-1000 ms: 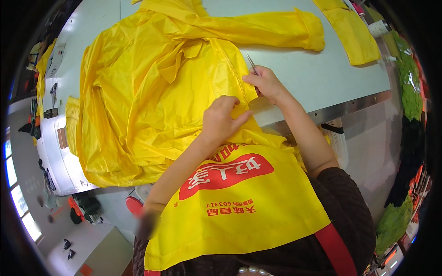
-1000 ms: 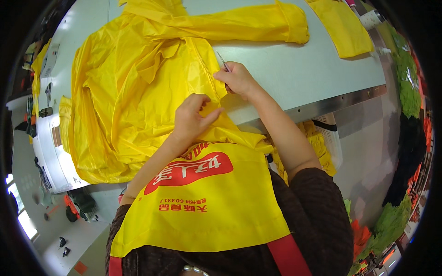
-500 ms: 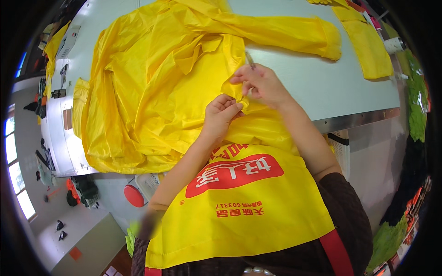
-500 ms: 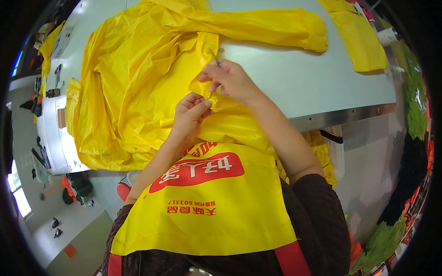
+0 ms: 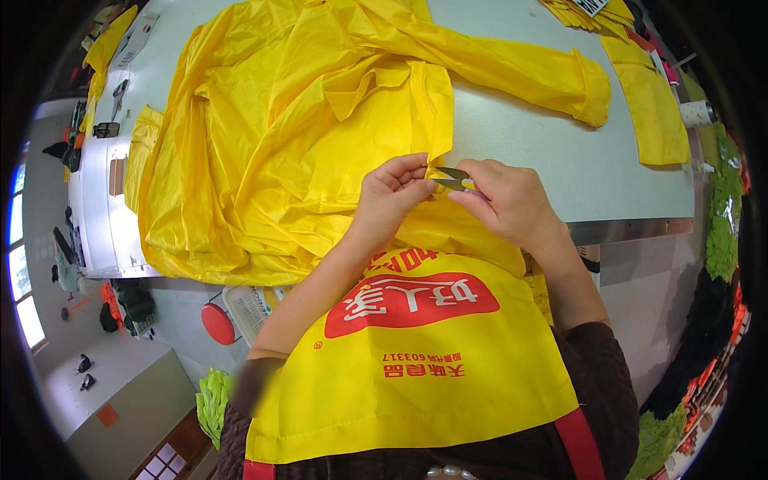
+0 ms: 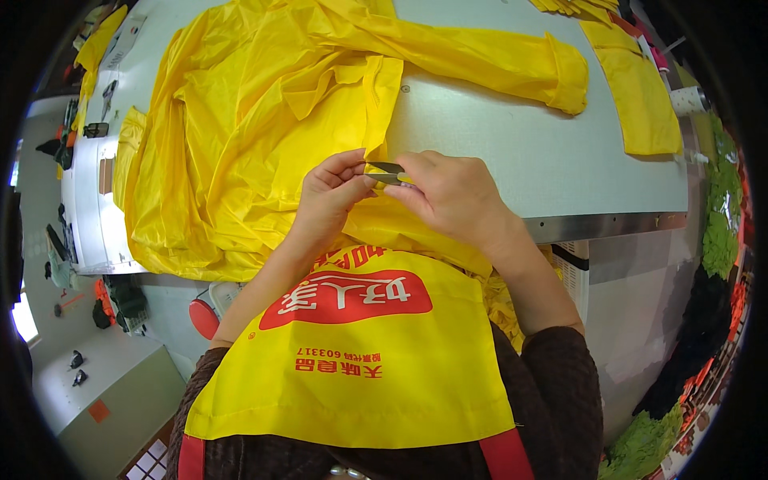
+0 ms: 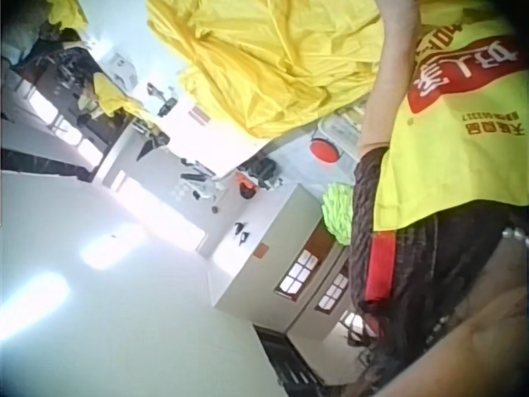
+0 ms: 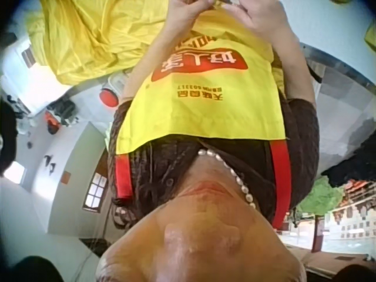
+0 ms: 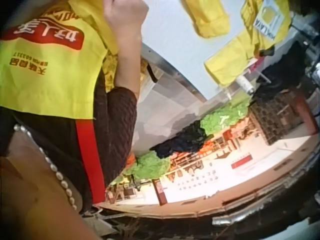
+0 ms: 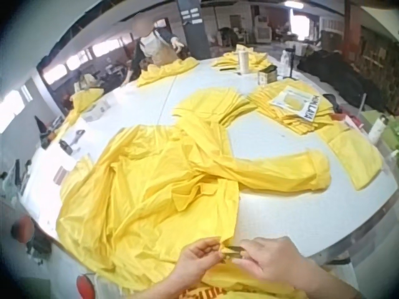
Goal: The person folds a yellow raincoat on a table, trims loose threads with scissors, and places the folded garment into a plastic packaging bag. The person repeats this process for multiple raincoats.
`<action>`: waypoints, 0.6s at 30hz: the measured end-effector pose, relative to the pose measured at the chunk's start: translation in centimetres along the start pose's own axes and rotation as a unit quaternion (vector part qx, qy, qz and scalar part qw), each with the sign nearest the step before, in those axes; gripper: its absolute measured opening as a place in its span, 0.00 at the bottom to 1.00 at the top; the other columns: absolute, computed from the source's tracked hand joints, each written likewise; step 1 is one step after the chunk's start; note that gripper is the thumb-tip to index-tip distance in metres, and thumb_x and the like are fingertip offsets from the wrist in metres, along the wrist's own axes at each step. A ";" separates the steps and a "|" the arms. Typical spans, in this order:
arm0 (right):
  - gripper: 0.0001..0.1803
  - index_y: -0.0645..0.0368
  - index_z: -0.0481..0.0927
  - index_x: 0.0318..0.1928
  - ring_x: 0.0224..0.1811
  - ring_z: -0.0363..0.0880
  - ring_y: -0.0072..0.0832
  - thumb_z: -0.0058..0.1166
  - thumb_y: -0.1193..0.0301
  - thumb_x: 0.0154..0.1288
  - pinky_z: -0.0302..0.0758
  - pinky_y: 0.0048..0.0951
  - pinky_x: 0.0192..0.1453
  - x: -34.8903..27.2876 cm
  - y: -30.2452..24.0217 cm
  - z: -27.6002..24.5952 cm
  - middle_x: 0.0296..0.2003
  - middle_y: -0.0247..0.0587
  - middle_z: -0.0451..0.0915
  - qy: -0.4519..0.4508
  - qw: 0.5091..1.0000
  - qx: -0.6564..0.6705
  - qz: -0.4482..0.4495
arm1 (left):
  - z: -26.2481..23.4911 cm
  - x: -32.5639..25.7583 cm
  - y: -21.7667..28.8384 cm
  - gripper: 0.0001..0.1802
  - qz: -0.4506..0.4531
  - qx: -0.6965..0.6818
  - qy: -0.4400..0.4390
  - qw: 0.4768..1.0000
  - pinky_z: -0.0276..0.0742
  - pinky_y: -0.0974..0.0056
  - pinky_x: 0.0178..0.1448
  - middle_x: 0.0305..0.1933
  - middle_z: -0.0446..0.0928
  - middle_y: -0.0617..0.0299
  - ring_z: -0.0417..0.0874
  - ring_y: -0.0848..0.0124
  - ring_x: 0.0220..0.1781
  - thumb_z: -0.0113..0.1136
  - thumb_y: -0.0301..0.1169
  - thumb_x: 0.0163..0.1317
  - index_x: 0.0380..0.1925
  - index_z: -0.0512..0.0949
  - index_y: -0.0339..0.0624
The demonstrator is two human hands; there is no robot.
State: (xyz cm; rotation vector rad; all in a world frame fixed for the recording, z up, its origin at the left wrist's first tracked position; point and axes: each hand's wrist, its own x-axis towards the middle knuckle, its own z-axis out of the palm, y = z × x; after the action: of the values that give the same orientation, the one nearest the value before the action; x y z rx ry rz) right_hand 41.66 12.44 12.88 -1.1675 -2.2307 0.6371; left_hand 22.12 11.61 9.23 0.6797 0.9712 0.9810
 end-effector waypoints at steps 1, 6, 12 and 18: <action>0.12 0.57 0.73 0.35 0.25 0.77 0.39 0.56 0.62 0.57 0.72 0.34 0.26 0.0 -0.1 0.0 0.26 0.40 0.77 0.003 1.000 -0.024 -0.002 | 0.1 0.0 0.0 0.18 0.001 0.010 -0.002 1.000 0.77 0.72 0.43 0.40 0.77 0.58 0.79 0.75 0.38 0.57 0.18 0.55 0.48 0.71 0.31; 0.11 0.58 0.74 0.35 0.25 0.76 0.38 0.56 0.65 0.57 0.71 0.33 0.26 0.1 -0.1 0.4 0.25 0.41 0.77 -0.027 0.995 -0.088 0.025 | 0.7 -0.1 -0.2 0.19 0.006 0.028 -0.007 1.000 0.77 0.72 0.45 0.42 0.77 0.57 0.78 0.76 0.40 0.57 0.18 0.55 0.48 0.71 0.28; 0.11 0.58 0.72 0.31 0.24 0.76 0.39 0.55 0.64 0.58 0.71 0.34 0.25 0.2 -0.4 0.2 0.23 0.41 0.76 -0.023 0.994 -0.107 -0.004 | 0.8 0.1 -1.0 0.18 0.011 0.052 -0.016 0.998 0.76 0.73 0.43 0.38 0.77 0.61 0.78 0.77 0.38 0.58 0.19 0.56 0.48 0.72 0.31; 0.11 0.59 0.73 0.29 0.24 0.75 0.41 0.55 0.65 0.58 0.71 0.35 0.25 -0.4 0.2 0.6 0.23 0.43 0.76 -0.019 0.995 -0.093 0.020 | 0.9 0.2 -1.4 0.18 0.000 0.044 -0.010 0.999 0.76 0.73 0.43 0.38 0.77 0.61 0.78 0.77 0.38 0.58 0.19 0.56 0.48 0.72 0.31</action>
State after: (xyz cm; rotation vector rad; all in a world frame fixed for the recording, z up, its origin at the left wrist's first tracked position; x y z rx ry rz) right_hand 41.54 12.13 12.26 -1.3038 -2.3440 0.4769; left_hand 23.52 11.14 8.38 0.7625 1.0013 0.9344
